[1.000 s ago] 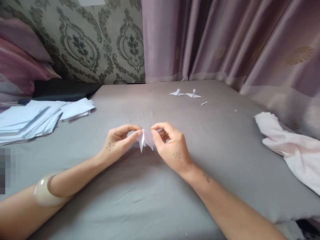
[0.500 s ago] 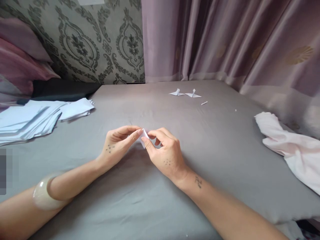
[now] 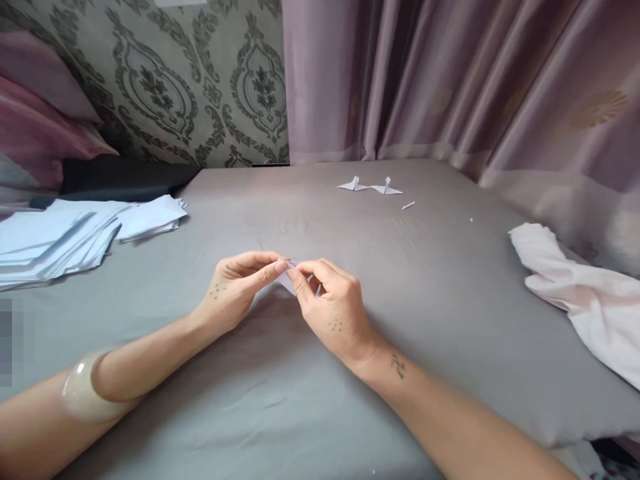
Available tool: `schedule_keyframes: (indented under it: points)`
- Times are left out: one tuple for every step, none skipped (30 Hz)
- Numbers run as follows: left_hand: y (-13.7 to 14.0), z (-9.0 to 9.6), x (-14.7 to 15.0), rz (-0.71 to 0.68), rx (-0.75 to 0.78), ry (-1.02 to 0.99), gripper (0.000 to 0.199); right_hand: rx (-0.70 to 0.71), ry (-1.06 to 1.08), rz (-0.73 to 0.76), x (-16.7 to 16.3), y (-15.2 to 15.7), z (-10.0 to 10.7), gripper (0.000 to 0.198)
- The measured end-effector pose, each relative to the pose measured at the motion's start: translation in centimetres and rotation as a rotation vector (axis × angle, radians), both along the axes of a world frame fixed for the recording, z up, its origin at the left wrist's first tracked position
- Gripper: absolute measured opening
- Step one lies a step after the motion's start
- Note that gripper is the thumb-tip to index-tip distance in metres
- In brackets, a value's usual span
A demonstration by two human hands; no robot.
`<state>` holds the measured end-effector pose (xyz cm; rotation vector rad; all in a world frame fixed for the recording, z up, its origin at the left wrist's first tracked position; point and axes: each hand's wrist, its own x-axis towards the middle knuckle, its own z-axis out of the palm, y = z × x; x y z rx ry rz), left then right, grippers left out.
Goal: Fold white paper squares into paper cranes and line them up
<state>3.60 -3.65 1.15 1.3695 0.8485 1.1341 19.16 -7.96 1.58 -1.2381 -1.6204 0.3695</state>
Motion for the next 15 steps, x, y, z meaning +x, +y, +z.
schedule_keyframes:
  points:
    - [0.01, 0.00, 0.00, -0.011, -0.016, -0.015, 0.010, -0.011, 0.011, -0.009, 0.04, 0.00, 0.03, 0.009]
    - [0.01, -0.01, 0.01, -0.023, -0.030, -0.033, 0.009, -0.022, 0.027, -0.020, 0.08, 0.00, 0.03, 0.009]
    - [0.02, 0.00, 0.01, -0.035, -0.042, -0.051, 0.009, -0.028, 0.041, -0.029, 0.14, 0.02, 0.01, 0.009]
    - [0.03, 0.01, 0.01, -0.048, -0.051, -0.068, 0.008, -0.026, 0.052, -0.035, 0.20, 0.04, -0.01, 0.010]
    - [0.04, 0.02, 0.01, -0.062, -0.057, -0.081, 0.008, -0.018, 0.055, -0.035, 0.27, 0.08, -0.04, 0.011]
    - [0.06, 0.03, 0.00, -0.078, -0.060, -0.090, 0.007, -0.002, 0.051, -0.024, 0.34, 0.12, -0.06, 0.014]
    - [0.08, 0.04, -0.01, -0.096, -0.061, -0.097, 0.008, 0.014, 0.043, -0.004, 0.40, 0.17, -0.08, 0.016]
    - [0.10, 0.04, -0.02, -0.115, -0.058, -0.102, 0.008, 0.026, 0.036, 0.024, 0.46, 0.22, -0.08, 0.016]
    - [0.13, 0.03, -0.03, -0.131, -0.050, -0.107, 0.008, 0.031, 0.037, 0.055, 0.51, 0.26, -0.07, 0.015]
    - [0.15, 0.00, -0.03, -0.143, -0.039, -0.113, 0.009, 0.029, 0.047, 0.083, 0.55, 0.30, -0.04, 0.014]
    - [0.18, -0.04, -0.02, -0.150, -0.024, -0.117, 0.008, 0.016, 0.068, 0.103, 0.59, 0.34, -0.01, 0.011]
    - [0.20, -0.08, 0.00, -0.151, -0.011, -0.116, 0.008, -0.011, 0.101, 0.115, 0.63, 0.40, 0.03, 0.009]
    - [0.20, -0.12, 0.04, -0.145, 0.000, -0.112, 0.008, -0.053, 0.147, 0.116, 0.69, 0.48, 0.06, 0.009]
    - [0.20, -0.16, 0.09, -0.134, 0.012, -0.105, 0.010, -0.107, 0.205, 0.108, 0.76, 0.58, 0.10, 0.009]
    - [0.18, -0.17, 0.14, -0.123, 0.024, -0.096, 0.016, -0.168, 0.269, 0.094, 0.85, 0.71, 0.12, 0.010]
